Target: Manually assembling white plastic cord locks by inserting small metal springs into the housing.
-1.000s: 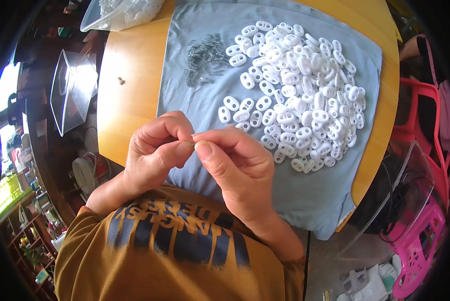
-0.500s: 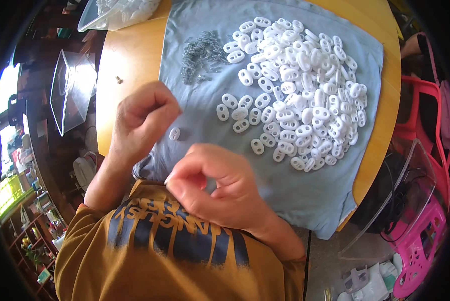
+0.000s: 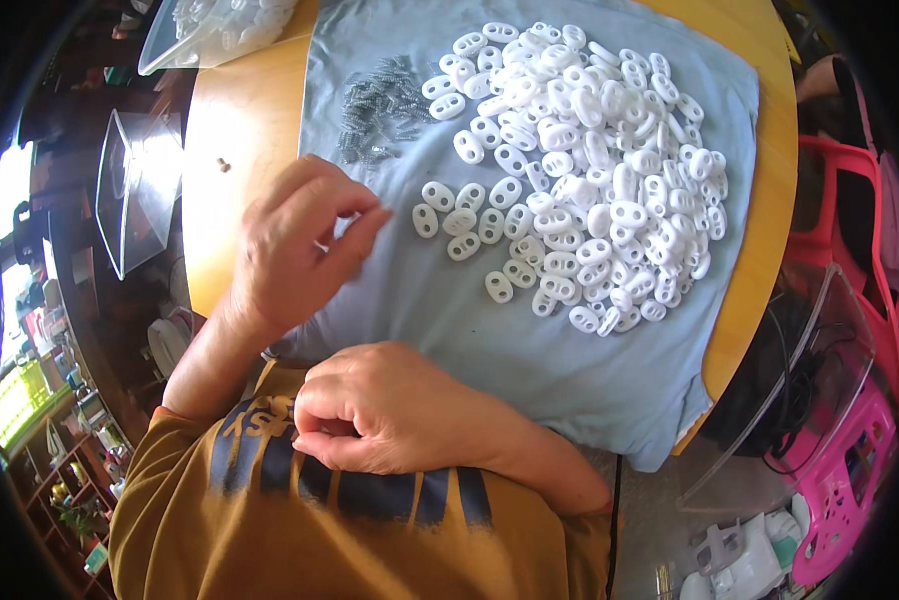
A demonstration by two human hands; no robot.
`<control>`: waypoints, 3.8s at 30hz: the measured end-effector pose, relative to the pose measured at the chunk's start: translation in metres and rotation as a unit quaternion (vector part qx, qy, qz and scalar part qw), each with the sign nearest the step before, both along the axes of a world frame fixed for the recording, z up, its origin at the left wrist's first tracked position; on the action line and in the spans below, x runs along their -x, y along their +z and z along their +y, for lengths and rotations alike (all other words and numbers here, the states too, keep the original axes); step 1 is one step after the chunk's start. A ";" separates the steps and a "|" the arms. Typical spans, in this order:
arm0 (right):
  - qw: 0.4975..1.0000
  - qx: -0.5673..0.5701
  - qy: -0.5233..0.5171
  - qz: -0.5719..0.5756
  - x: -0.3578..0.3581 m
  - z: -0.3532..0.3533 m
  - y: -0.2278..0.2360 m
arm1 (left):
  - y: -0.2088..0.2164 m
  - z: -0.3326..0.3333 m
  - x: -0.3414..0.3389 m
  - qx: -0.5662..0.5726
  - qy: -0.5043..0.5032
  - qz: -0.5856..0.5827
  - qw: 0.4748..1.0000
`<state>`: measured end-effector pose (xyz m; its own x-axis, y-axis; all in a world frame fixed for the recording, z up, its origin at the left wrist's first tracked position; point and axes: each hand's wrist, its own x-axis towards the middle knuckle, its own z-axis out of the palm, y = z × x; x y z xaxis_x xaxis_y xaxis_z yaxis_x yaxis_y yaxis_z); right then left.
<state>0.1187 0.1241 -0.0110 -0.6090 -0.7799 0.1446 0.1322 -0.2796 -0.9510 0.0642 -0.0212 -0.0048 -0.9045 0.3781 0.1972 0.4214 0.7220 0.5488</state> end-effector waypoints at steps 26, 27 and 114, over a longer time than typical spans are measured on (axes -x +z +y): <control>0.972 0.166 0.111 -0.128 0.002 0.011 -0.003 | -0.014 0.062 0.016 0.038 -0.245 0.071 0.966; 0.972 0.166 0.109 -0.127 0.003 0.011 -0.003 | -0.011 0.063 0.017 0.047 -0.242 0.064 0.967; 0.879 -0.084 -0.454 0.118 -0.009 0.003 0.002 | 0.027 -0.010 -0.063 -0.544 0.027 -0.339 0.767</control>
